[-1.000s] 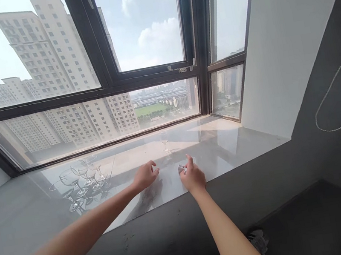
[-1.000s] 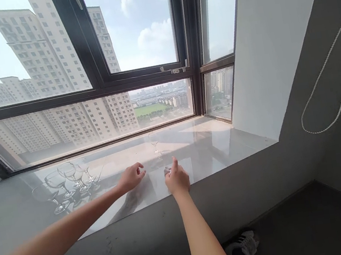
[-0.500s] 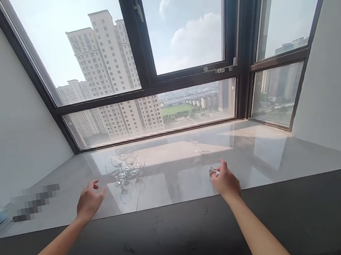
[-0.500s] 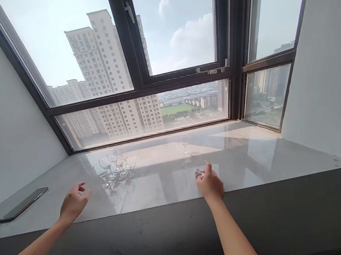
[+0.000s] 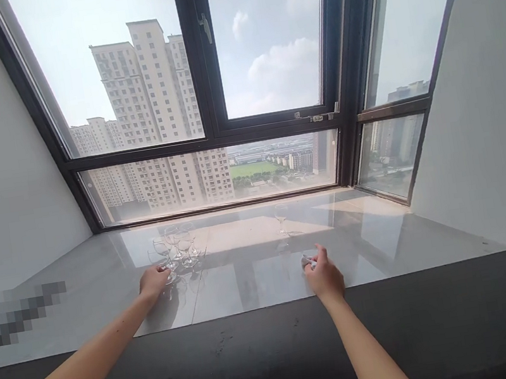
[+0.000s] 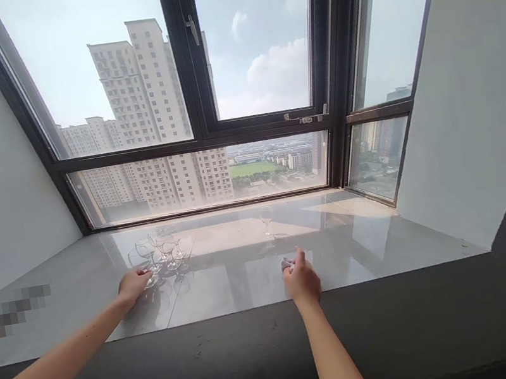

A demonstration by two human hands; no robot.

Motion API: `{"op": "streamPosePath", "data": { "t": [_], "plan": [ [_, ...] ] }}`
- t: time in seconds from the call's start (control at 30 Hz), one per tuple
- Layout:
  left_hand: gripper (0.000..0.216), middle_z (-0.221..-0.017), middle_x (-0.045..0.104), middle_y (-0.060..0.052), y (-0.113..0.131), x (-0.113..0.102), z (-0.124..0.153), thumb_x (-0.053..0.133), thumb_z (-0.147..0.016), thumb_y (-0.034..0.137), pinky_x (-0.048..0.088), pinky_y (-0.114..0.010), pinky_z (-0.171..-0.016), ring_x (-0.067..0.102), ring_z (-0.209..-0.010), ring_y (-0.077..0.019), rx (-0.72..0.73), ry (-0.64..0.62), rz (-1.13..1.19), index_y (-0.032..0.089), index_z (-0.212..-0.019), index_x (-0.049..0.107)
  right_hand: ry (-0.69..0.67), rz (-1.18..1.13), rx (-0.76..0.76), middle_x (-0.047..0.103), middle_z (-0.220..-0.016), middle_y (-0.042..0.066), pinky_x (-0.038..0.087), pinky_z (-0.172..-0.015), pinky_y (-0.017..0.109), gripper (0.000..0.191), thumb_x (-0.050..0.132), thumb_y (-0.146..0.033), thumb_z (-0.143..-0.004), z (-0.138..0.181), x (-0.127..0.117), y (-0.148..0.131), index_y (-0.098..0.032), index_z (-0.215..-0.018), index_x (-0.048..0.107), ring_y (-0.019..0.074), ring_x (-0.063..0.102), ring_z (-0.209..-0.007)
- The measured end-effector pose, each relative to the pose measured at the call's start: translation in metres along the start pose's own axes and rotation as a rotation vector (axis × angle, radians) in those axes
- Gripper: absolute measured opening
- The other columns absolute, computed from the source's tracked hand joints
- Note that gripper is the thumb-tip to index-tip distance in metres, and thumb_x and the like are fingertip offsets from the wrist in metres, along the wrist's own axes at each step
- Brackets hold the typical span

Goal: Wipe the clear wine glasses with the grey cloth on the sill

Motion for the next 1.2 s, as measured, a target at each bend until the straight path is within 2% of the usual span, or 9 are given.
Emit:
{"op": "streamPosePath", "data": {
  "t": [0.2,0.37,0.5,0.6,0.7,0.8,0.87,1.03,1.2],
  "plan": [
    [0.027,-0.059,0.062,-0.003,-0.002,-0.001,0.011,0.056,-0.074,0.044,0.035,-0.027,-0.053,0.059,-0.061,-0.0214,0.024,-0.019,-0.012,0.020,-0.061,0.060,0.014,0.004,-0.014,0.063,-0.110,0.007,0.039,-0.065,0.027,0.052,0.044,-0.026,-0.089,0.000,-0.001,0.000,-0.023,-0.140,0.032,0.0190,0.061,-0.092],
    [0.024,-0.070,0.068,-0.003,0.012,0.008,0.055,0.055,-0.075,0.041,0.037,-0.026,-0.060,0.061,-0.069,-0.0201,0.203,-0.096,0.056,0.020,-0.073,0.065,0.012,-0.013,-0.016,0.062,-0.110,0.006,0.039,-0.066,0.027,0.052,0.044,-0.026,-0.089,0.000,0.000,0.000,-0.022,-0.139,0.032,0.0186,0.061,-0.092],
    [0.025,-0.071,0.067,-0.004,0.050,0.027,0.108,0.052,-0.080,0.041,0.038,-0.026,-0.064,0.060,-0.068,-0.0190,0.465,-0.148,0.061,0.020,-0.070,0.062,0.019,-0.014,-0.014,0.063,-0.110,0.007,0.039,-0.067,0.027,0.051,0.044,-0.026,-0.089,0.000,0.000,0.000,-0.023,-0.139,0.033,0.0190,0.061,-0.092],
    [0.028,-0.072,0.067,-0.004,0.089,0.045,0.144,0.050,-0.083,0.044,0.037,-0.026,-0.062,0.059,-0.064,-0.0180,0.618,-0.273,0.122,0.021,-0.074,0.062,0.023,-0.015,-0.019,0.062,-0.110,0.007,0.039,-0.066,0.026,0.051,0.044,-0.026,-0.089,0.000,0.000,0.000,-0.022,-0.139,0.034,0.0190,0.061,-0.092],
    [0.028,-0.071,0.067,-0.004,0.121,0.055,0.165,0.049,-0.084,0.044,0.037,-0.027,-0.060,0.058,-0.063,-0.0173,0.685,-0.325,0.150,0.020,-0.075,0.061,0.030,-0.014,-0.025,0.063,-0.109,0.007,0.038,-0.064,0.026,0.051,0.044,-0.026,-0.089,0.000,0.000,0.001,-0.022,-0.138,0.034,0.0188,0.060,-0.090],
    [0.028,-0.073,0.067,-0.004,0.141,0.063,0.176,0.046,-0.087,0.043,0.037,-0.026,-0.059,0.058,-0.064,-0.0171,0.745,-0.345,0.164,0.019,-0.080,0.061,0.025,-0.011,-0.023,0.062,-0.109,0.007,0.037,-0.062,0.026,0.052,0.044,-0.026,-0.089,-0.001,0.002,0.002,-0.022,-0.139,0.034,0.0188,0.060,-0.087],
    [0.029,-0.074,0.067,-0.004,0.145,0.066,0.179,0.043,-0.089,0.042,0.036,-0.026,-0.059,0.058,-0.065,-0.0169,0.772,-0.323,0.148,0.019,-0.083,0.060,0.019,-0.015,-0.019,0.062,-0.109,0.007,0.037,-0.063,0.026,0.052,0.043,-0.026,-0.089,-0.001,0.003,0.003,-0.023,-0.140,0.034,0.0188,0.060,-0.087],
    [0.024,-0.077,0.066,-0.004,0.145,0.064,0.185,0.040,-0.092,0.035,0.036,-0.025,-0.061,0.059,-0.067,-0.0165,0.795,-0.163,0.063,0.020,-0.086,0.059,0.037,-0.019,-0.026,0.063,-0.109,0.007,0.038,-0.065,0.026,0.049,0.044,-0.025,-0.088,-0.002,0.004,0.003,-0.022,-0.136,0.039,0.0191,0.060,-0.091],
    [0.021,-0.083,0.067,-0.005,0.147,0.062,0.189,0.041,-0.093,0.029,0.037,-0.025,-0.065,0.061,-0.076,-0.0168,0.797,-0.085,-0.045,0.019,-0.090,0.059,0.032,-0.015,-0.024,0.062,-0.110,0.007,0.040,-0.069,0.027,0.048,0.044,-0.025,-0.087,-0.003,0.004,0.002,-0.022,-0.135,0.041,0.0192,0.059,-0.094]
  ]
}}
Point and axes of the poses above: each hand's wrist, its own z-axis away from the middle knuckle, its own x-axis out of the palm, y = z × x, the point moved 7 cm from there along -z, towards the middle knuckle
